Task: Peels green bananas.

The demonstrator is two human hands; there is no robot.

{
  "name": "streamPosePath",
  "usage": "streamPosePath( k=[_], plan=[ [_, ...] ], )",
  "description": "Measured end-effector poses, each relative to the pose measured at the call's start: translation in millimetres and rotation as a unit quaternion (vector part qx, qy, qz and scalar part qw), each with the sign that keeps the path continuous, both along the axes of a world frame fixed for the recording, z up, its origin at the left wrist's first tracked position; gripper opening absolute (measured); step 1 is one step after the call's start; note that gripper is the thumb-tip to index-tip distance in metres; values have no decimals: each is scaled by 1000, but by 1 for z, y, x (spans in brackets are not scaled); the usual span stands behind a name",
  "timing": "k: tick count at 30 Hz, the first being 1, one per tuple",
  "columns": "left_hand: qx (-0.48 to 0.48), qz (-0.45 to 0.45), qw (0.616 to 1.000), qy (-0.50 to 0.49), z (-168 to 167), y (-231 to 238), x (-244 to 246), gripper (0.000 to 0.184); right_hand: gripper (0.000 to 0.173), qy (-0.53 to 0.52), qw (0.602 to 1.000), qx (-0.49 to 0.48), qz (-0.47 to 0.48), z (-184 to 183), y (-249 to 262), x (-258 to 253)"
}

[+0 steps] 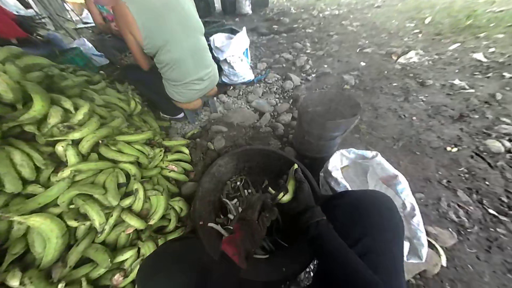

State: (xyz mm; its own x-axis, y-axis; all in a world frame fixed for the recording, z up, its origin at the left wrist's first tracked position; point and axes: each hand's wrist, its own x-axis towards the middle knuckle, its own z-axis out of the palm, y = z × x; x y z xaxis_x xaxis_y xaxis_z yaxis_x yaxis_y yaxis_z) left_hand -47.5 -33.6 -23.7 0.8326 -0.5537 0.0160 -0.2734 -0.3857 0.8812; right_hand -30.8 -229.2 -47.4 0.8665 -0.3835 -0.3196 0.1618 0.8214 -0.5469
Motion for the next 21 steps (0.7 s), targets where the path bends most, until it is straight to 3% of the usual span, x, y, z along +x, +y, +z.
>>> streamPosePath(
  k=[4,13,18,21],
  plan=[
    [52,30,998,-3,-6,-8,-8,42,43,16,999,2,-29,-3,7,6],
    [55,31,998,3,-11,-10,-7,40,52,39,997,60,-43,-11,16,8],
    [40,98,990,96,-39,1,0,38,59,-38,997,74,3,-13,18,5],
    [33,123,983,133,-39,4,1,42,56,-16,998,37,41,-6,11,4]
  ],
)
